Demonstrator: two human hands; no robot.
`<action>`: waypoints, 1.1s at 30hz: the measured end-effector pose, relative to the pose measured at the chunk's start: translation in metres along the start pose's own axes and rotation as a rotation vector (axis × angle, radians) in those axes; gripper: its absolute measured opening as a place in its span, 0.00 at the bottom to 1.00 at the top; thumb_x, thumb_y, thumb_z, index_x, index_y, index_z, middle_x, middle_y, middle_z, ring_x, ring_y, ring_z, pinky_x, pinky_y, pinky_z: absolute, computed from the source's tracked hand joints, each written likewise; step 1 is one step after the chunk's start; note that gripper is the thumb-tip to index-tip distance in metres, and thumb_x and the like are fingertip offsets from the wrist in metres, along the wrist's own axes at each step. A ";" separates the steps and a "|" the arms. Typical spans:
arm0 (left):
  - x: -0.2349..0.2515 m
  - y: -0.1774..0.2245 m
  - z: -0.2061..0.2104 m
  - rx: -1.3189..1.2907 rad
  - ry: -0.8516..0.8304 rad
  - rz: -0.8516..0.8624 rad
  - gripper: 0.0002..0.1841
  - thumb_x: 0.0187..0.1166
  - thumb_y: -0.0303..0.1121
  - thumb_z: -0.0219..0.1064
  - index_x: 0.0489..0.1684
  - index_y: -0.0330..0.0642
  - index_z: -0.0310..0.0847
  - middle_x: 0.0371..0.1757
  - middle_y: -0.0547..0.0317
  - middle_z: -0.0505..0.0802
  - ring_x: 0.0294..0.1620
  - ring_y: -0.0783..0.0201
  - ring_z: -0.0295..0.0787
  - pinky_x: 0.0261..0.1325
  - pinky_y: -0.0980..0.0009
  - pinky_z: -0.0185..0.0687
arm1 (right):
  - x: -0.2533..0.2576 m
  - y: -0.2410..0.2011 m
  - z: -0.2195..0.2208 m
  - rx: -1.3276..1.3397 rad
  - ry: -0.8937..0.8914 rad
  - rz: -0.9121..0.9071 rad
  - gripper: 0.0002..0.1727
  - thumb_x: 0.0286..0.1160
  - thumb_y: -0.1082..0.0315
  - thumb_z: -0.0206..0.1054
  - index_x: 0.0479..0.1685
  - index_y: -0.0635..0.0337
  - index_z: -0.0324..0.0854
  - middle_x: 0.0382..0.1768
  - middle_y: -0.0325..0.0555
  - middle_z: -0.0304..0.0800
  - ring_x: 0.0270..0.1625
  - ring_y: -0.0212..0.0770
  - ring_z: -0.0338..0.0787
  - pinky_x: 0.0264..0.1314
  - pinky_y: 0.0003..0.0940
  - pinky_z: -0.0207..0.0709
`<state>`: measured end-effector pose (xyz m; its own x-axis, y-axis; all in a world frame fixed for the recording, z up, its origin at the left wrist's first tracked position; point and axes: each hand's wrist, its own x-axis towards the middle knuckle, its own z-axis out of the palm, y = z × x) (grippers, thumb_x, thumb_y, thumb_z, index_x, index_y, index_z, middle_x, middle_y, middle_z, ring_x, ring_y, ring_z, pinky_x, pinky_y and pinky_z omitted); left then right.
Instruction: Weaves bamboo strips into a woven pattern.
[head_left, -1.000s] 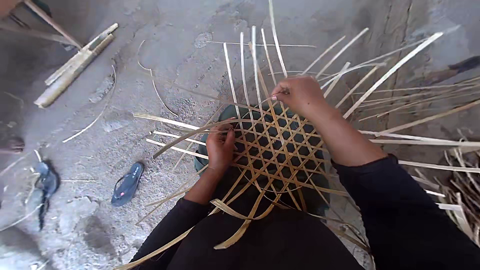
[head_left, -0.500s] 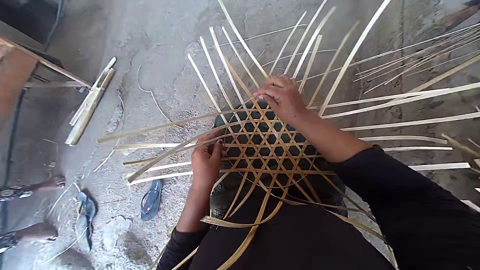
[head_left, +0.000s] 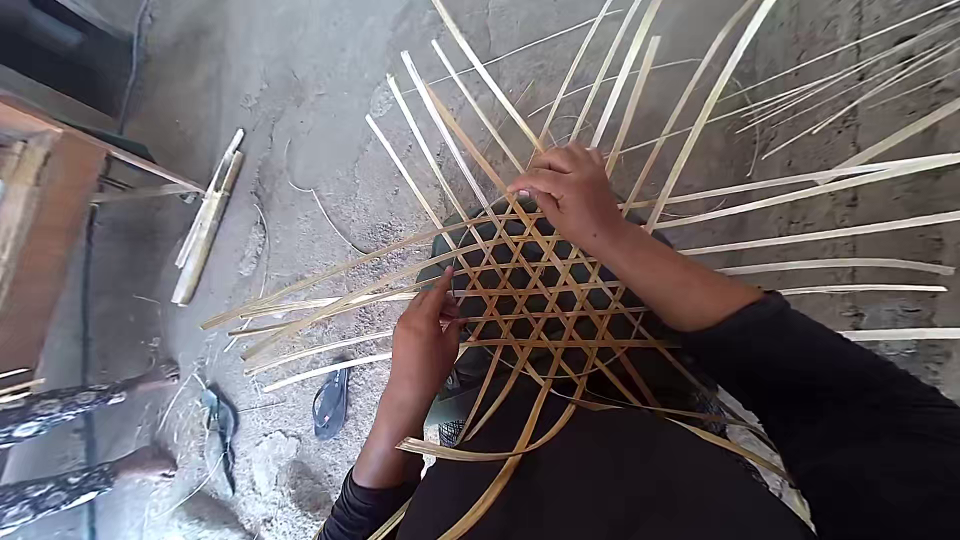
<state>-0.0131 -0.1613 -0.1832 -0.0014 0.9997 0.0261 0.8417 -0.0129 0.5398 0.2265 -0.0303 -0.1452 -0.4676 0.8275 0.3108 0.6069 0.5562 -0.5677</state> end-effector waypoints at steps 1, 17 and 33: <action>0.003 -0.001 -0.001 -0.014 -0.013 0.003 0.36 0.67 0.21 0.75 0.81 0.39 0.74 0.48 0.52 0.95 0.47 0.62 0.95 0.56 0.66 0.92 | -0.001 0.000 0.000 0.003 -0.001 0.003 0.12 0.82 0.77 0.65 0.56 0.62 0.91 0.57 0.55 0.91 0.69 0.59 0.83 0.74 0.54 0.66; 0.018 0.027 -0.022 -0.233 0.107 -0.108 0.25 0.75 0.32 0.75 0.72 0.47 0.80 0.45 0.60 0.94 0.36 0.69 0.93 0.41 0.70 0.91 | 0.015 0.048 0.039 0.067 0.115 -0.074 0.13 0.86 0.70 0.61 0.51 0.50 0.94 0.52 0.48 0.92 0.64 0.53 0.85 0.71 0.55 0.67; 0.054 0.011 0.031 -0.287 0.303 -0.216 0.34 0.72 0.35 0.79 0.74 0.38 0.64 0.34 0.59 0.89 0.25 0.67 0.88 0.32 0.66 0.90 | 0.024 0.074 0.057 0.086 0.149 -0.105 0.13 0.87 0.65 0.61 0.52 0.43 0.94 0.56 0.44 0.93 0.66 0.52 0.84 0.72 0.60 0.65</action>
<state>0.0129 -0.1070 -0.2014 -0.3533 0.9291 0.1091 0.6213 0.1459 0.7699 0.2232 0.0259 -0.2234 -0.4213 0.7711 0.4773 0.4998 0.6366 -0.5873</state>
